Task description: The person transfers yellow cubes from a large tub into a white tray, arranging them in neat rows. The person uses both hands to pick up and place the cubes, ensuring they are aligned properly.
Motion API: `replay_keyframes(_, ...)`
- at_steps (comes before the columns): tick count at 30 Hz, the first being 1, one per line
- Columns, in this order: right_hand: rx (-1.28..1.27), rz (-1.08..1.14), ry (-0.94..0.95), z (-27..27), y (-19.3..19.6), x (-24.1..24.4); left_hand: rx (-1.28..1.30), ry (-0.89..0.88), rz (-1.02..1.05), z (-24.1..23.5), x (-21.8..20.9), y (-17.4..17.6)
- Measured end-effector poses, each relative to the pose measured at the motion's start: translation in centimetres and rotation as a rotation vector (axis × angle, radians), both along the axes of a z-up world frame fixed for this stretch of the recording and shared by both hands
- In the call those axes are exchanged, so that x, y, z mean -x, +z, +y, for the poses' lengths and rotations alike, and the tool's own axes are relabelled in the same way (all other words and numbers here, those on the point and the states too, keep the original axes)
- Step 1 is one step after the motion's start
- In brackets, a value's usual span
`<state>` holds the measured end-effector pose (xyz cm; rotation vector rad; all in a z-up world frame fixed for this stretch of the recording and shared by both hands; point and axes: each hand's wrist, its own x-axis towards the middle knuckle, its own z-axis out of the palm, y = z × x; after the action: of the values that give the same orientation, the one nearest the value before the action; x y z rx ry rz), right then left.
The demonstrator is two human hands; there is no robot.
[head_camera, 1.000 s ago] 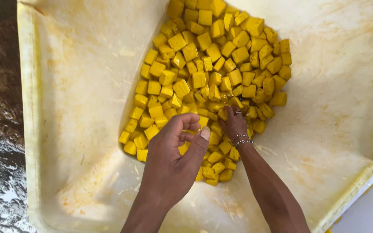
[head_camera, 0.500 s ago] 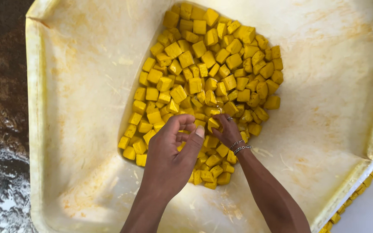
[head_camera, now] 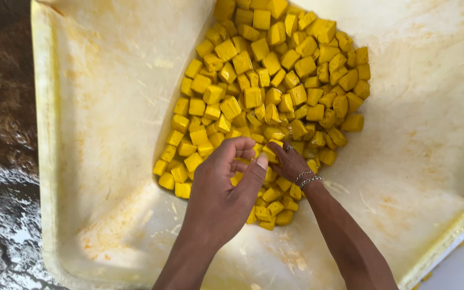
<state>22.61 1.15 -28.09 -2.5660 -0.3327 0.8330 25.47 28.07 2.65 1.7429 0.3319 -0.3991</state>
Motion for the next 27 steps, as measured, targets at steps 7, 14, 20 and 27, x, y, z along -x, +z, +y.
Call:
replay_keyframes(7, -0.054, -0.015, -0.027, -0.3, -0.9, -0.2, 0.016, -0.004, 0.021, -0.4, -0.4, 0.3)
replay_keyframes(14, -0.331, 0.07, -0.591, -4.0, -0.1, -1.0, 0.009, -0.007, 0.0, -0.3, -0.2, -1.6)
replay_keyframes(20, -0.811, 0.327, -1.412, -4.0, 2.2, 3.7, -0.239, -0.181, -0.101, -4.4, 1.8, -10.1)
replay_keyframes(27, -0.717, 0.433, -1.217, -4.1, 12.8, 2.4, -0.659, -0.886, -0.014, -11.9, 3.7, -27.2)
